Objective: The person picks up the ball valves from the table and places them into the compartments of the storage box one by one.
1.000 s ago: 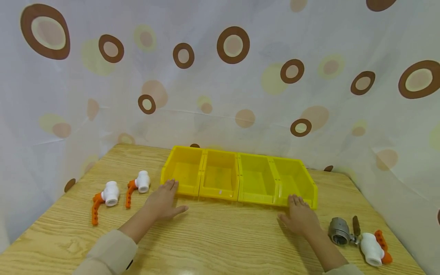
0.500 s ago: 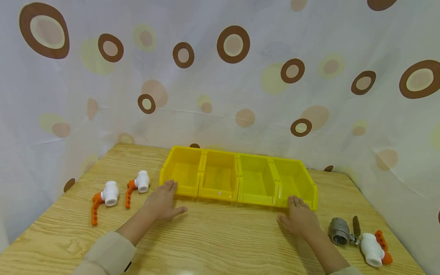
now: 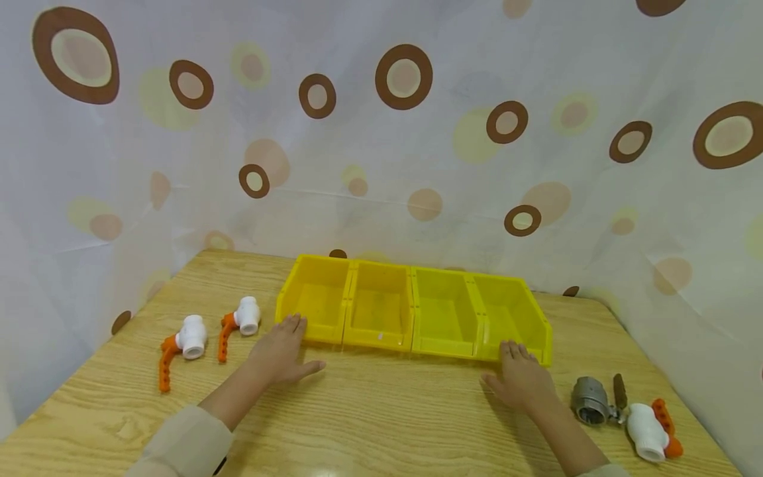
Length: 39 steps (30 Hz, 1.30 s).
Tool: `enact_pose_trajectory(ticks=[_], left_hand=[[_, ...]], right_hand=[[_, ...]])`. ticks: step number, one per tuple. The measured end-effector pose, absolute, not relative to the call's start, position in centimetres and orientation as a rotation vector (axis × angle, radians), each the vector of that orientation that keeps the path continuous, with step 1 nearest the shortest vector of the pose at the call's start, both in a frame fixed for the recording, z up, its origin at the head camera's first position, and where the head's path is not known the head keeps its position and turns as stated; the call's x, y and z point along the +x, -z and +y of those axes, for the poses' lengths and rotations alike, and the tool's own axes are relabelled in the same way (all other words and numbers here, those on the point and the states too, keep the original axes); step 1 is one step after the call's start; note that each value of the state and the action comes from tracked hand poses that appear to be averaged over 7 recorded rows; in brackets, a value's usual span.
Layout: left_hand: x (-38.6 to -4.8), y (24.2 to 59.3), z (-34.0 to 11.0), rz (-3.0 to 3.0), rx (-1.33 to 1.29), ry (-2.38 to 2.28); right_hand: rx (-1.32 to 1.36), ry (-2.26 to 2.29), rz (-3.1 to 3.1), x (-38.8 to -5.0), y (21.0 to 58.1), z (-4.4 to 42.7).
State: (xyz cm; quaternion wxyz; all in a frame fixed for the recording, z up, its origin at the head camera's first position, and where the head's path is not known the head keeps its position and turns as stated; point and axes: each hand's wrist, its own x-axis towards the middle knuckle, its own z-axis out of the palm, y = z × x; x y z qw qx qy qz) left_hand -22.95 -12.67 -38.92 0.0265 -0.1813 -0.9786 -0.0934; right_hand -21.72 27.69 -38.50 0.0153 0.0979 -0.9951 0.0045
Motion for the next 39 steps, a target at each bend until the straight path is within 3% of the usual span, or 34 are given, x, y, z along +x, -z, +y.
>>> enact_pose_trajectory(ticks=[39], left_hand=[[-22.24,38.86,-12.81,-3.005,-0.546,0.287]], right_hand=[[0.33,0.03,-3.064,-20.98,38.39,27.56]])
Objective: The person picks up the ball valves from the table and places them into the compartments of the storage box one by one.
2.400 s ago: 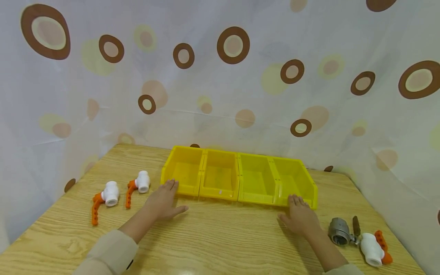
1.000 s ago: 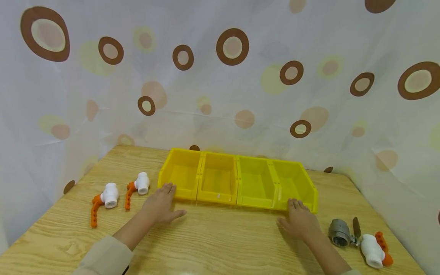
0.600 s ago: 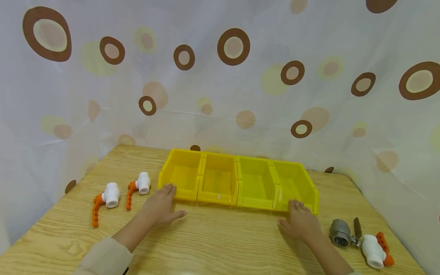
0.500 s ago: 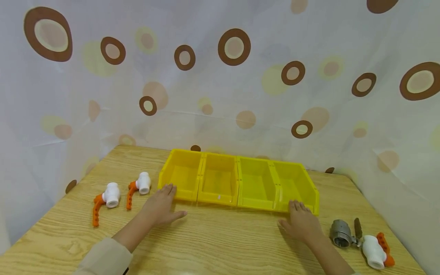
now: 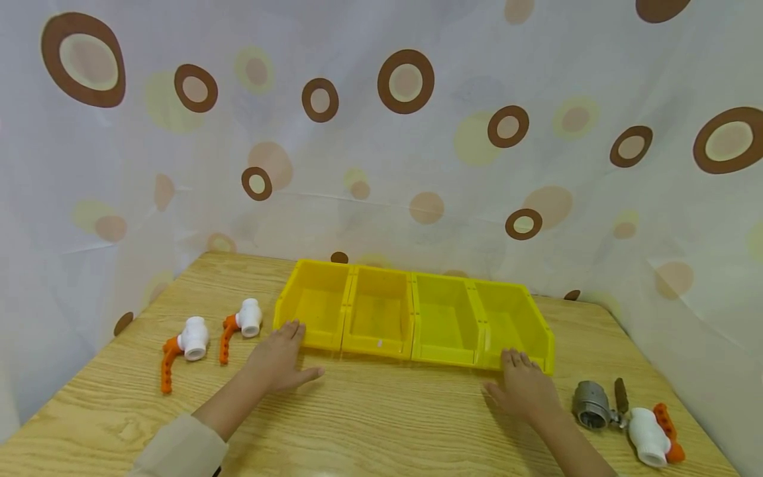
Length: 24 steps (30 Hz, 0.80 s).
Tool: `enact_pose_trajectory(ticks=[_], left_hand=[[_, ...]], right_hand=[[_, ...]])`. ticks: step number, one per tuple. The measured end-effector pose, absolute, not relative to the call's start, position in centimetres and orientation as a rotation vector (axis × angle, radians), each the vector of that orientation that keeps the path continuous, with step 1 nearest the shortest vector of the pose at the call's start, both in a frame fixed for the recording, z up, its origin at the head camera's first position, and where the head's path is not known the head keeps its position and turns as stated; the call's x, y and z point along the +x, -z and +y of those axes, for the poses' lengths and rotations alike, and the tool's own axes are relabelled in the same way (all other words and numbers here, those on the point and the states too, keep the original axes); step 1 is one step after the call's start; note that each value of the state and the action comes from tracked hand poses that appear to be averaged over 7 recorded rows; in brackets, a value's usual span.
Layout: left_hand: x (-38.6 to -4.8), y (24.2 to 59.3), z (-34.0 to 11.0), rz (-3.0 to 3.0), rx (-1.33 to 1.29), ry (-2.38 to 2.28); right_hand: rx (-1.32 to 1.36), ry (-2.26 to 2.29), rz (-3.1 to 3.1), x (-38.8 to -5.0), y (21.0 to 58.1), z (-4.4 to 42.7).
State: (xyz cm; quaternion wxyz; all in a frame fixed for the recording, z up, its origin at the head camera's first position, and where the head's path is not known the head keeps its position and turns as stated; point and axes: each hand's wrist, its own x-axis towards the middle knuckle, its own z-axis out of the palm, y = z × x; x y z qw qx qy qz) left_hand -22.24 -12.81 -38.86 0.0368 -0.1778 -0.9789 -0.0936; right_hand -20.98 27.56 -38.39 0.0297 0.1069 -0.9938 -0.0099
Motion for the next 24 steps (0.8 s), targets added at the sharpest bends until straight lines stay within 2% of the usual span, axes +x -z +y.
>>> enact_pose_trajectory(ticks=[24], left_hand=[[-21.86,39.18,-13.06,-2.993,-0.551,0.277]], right_hand=[[0.338,0.097,-3.026,-20.22,38.34,27.15]])
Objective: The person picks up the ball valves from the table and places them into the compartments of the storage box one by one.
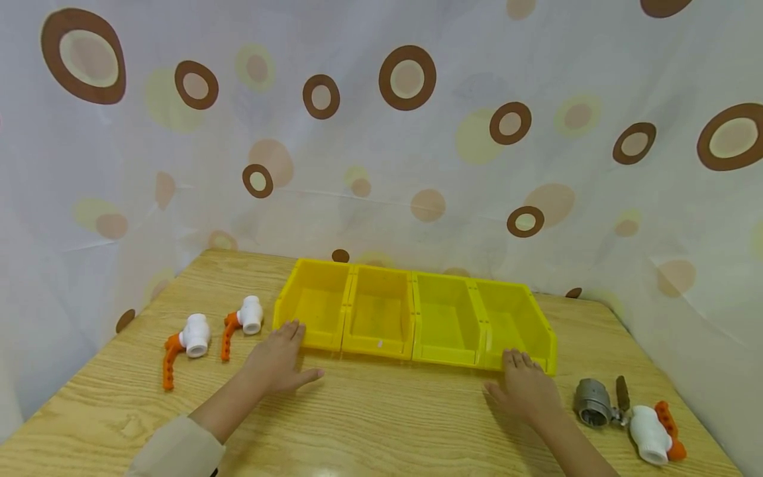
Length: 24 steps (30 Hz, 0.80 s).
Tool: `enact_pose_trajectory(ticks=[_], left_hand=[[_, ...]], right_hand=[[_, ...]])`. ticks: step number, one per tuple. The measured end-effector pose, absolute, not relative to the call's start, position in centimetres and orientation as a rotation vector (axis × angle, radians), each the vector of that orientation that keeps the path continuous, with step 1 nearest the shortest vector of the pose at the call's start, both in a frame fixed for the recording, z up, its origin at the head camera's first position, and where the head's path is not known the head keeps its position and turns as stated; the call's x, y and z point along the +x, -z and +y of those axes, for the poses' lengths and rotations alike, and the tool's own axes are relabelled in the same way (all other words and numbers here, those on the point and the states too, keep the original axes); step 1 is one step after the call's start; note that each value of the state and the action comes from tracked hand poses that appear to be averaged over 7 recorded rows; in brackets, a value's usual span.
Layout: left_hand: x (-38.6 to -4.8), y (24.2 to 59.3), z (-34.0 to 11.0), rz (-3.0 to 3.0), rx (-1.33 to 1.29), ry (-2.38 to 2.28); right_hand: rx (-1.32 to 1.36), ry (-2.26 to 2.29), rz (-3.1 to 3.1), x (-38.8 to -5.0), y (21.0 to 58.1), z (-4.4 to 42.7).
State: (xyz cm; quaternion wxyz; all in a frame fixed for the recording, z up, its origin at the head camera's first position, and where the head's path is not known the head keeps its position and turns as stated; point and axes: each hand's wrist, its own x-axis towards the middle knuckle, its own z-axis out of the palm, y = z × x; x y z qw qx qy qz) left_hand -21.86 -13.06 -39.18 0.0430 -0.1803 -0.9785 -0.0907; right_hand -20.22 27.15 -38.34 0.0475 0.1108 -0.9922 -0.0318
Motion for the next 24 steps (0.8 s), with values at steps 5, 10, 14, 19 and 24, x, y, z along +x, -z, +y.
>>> enact_pose_trajectory(ticks=[5,10,14,19,24], left_hand=[[-21.77,39.1,-13.06,-2.998,-0.552,0.286],[-21.63,39.08,-13.09,-3.002,-0.548,0.285],[-21.43,39.04,-13.15,-3.001,-0.548,0.298],[-21.31,39.04,-13.18,-2.992,-0.552,0.304],[-21.3,39.02,-13.23,-2.998,-0.55,0.305]], right_hand=[[0.334,0.087,-3.037,-20.22,38.34,27.18],[0.336,0.076,-3.044,-20.14,38.29,27.14],[0.338,0.077,-3.048,-20.04,38.25,27.13],[0.347,0.086,-3.036,-19.91,38.22,27.1],[0.354,0.087,-3.024,-19.79,38.27,27.08]])
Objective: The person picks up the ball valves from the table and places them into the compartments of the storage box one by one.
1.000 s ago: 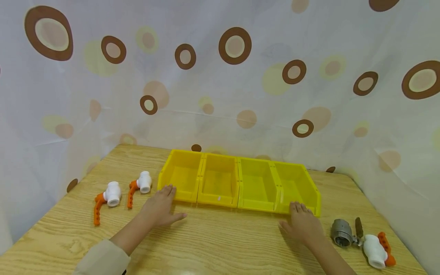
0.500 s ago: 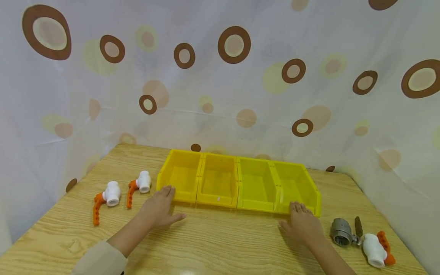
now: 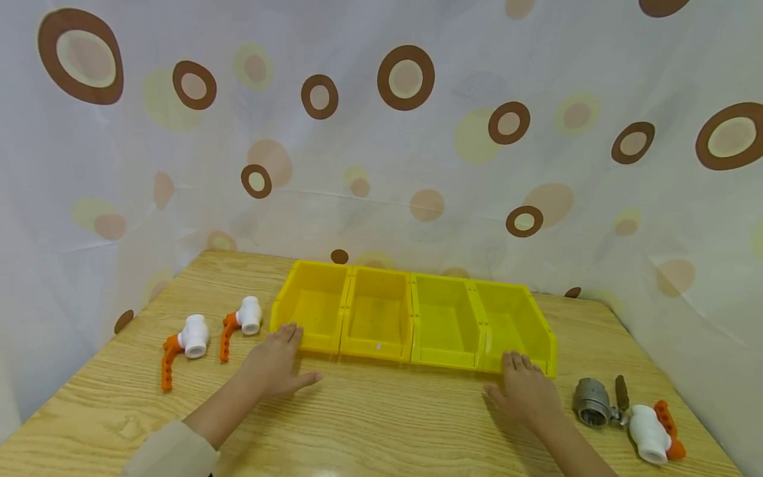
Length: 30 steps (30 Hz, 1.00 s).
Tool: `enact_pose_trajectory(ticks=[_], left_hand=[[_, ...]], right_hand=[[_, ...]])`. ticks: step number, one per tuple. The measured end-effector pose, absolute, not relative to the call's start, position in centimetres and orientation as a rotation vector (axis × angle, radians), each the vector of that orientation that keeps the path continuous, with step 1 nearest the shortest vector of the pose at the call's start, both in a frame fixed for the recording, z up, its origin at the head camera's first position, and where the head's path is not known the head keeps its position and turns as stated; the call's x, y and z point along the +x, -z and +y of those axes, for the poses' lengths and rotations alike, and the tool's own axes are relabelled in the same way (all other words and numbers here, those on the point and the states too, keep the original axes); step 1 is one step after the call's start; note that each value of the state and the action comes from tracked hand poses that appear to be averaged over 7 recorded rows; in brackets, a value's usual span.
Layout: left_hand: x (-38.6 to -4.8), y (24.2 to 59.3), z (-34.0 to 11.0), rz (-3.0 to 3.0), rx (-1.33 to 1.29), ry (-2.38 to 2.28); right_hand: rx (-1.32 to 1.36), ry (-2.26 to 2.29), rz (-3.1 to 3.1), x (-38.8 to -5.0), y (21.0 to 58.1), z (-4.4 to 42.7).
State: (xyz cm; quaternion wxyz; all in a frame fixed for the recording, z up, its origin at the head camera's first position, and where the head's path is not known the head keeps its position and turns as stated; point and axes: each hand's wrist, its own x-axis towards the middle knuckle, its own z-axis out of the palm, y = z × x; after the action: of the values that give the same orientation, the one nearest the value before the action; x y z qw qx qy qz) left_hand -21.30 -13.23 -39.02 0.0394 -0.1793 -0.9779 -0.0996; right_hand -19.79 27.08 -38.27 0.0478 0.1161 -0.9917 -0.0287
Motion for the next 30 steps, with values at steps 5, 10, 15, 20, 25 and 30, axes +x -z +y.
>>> enact_pose_trajectory(ticks=[5,10,15,20,25,30], left_hand=[[-21.4,39.0,-13.3,-3.001,-0.556,0.309],[-21.3,38.6,-13.5,-3.004,-0.573,0.318],[-21.3,38.2,-13.6,-2.993,-0.572,0.339],[-21.4,38.3,-13.7,-2.974,-0.579,0.31],[-21.6,38.4,-13.7,-2.965,-0.581,0.315],[-21.7,38.5,-13.7,-2.947,-0.604,0.346]], right_hand=[[0.332,0.053,-3.079,-19.9,38.0,27.1],[0.27,-0.007,-3.161,-20.1,37.6,27.1],[0.255,-0.004,-3.167,-20.4,37.3,27.2],[0.252,-0.016,-3.154,-20.5,37.0,27.2],[0.262,-0.034,-3.104,-20.4,37.0,27.4],[0.291,-0.128,-2.967,-20.4,37.2,27.8]])
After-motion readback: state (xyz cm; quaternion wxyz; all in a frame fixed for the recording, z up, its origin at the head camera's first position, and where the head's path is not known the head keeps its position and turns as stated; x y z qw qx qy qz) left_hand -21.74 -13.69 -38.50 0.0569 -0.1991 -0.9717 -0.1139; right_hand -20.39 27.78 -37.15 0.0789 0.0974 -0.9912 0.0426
